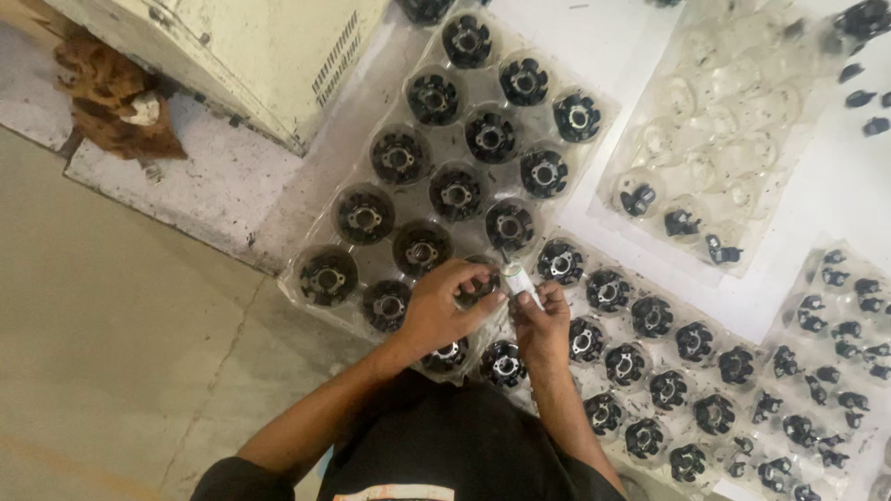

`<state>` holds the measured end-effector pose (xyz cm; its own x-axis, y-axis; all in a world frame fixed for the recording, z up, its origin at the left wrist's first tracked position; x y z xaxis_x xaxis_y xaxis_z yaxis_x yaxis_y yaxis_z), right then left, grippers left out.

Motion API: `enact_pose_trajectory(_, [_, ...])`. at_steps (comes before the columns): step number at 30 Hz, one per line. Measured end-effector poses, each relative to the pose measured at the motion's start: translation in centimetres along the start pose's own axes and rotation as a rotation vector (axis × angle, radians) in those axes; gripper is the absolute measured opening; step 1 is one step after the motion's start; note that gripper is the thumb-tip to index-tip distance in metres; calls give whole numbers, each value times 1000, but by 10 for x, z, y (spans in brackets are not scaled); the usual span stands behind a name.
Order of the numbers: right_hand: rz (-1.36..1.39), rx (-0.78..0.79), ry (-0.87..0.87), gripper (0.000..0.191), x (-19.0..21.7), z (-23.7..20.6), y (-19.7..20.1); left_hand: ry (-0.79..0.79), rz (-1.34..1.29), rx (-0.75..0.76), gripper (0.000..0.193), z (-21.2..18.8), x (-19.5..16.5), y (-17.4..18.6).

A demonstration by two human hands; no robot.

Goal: The person picks up a rotor assembly from a plastic tray, applies adhesive from a tube around its central hub, and places it back into the tray. They open a new adhesive tube from a cardboard box, cap and uncap the tube between parts, and repeat the process on successive rotors.

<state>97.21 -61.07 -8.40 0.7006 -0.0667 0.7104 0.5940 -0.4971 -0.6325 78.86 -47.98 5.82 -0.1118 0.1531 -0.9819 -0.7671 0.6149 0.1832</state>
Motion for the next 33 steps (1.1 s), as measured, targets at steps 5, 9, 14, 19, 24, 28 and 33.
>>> enact_pose_trajectory(5, [-9, 17, -32, 25, 6, 6, -10, -86, 201, -29, 30, -27, 5, 14])
enact_pose_trajectory(9, [33, 50, -18, 25, 12, 4, -14, -177, 297, 65, 28, -48, 7, -6])
enact_pose_trajectory(14, [36, 69, -38, 28, 21, -12, 0, -222, 338, 80, 26, -67, 4, -41])
enact_pose_trajectory(19, [-48, 130, 111, 34, 39, -32, 40, -382, 465, 44, 24, -72, 14, -63])
enact_pose_trajectory(24, [-122, 116, 256, 40, 39, -61, 100, -390, 777, -61, 24, -39, 54, -19])
enact_pose_trajectory(28, [-208, 68, 328, 40, 26, -87, 139, -351, 877, -186, 24, 10, 87, 38])
enact_pose_trajectory(33, [-189, 15, 376, 41, -8, -118, 179, -446, 931, -97, 12, 25, 123, 16])
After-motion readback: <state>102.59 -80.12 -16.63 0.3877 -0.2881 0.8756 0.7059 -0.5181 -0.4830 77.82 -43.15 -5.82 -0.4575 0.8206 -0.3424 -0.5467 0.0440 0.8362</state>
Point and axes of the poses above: each hand's wrist, its own z-axis towards the middle knuckle, its own y-axis out of the back of the hand, x = y × z, the point moved 8 cm from there along z, towards the middle knuckle, and after that the axes turned 8 degrees about x, right-handed, at the moved point
